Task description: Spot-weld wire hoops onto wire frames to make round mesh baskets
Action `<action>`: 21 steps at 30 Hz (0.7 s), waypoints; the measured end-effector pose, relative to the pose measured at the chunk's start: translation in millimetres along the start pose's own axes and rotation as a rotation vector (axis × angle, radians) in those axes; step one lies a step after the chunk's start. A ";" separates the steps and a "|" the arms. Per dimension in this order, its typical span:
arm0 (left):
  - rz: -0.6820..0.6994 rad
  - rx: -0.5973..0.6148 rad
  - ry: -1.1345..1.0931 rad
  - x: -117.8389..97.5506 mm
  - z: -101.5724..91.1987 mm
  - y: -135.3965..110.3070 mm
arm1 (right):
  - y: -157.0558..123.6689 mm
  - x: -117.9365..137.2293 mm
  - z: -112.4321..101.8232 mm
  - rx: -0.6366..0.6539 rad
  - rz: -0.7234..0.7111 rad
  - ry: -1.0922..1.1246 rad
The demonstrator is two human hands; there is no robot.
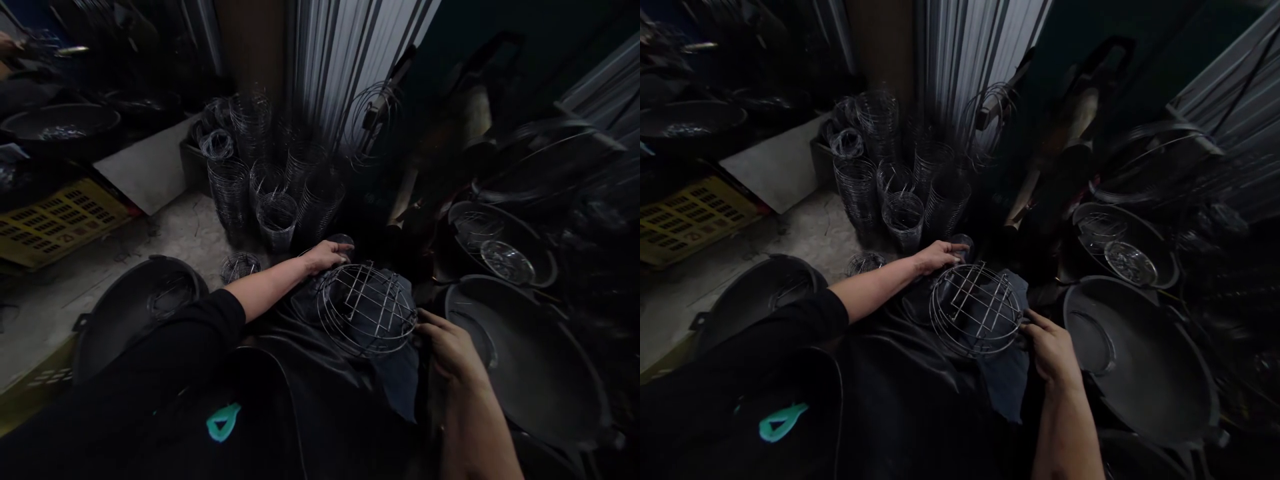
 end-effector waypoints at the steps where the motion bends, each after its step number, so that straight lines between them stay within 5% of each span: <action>1: 0.003 -0.004 0.002 0.2 -1.5 0.6 | 0.5 -0.5 -0.9 0.000 0.021 -0.019; 13: 0.057 0.032 0.077 -9.6 1.6 -3.9 | -11.2 15.0 12.6 0.102 0.026 0.218; 21: 0.091 0.074 0.189 -18.0 5.8 -6.1 | -8.3 26.2 9.9 -0.028 -0.029 0.197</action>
Point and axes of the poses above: each hand's wrist, its own y-axis towards the middle knuckle, its own z-axis out of the palm, x = y × z, the point moved 7 cm from there along y, towards the middle knuckle, and after that the axes turned 7 degrees about -z, right-handed, at the moved point
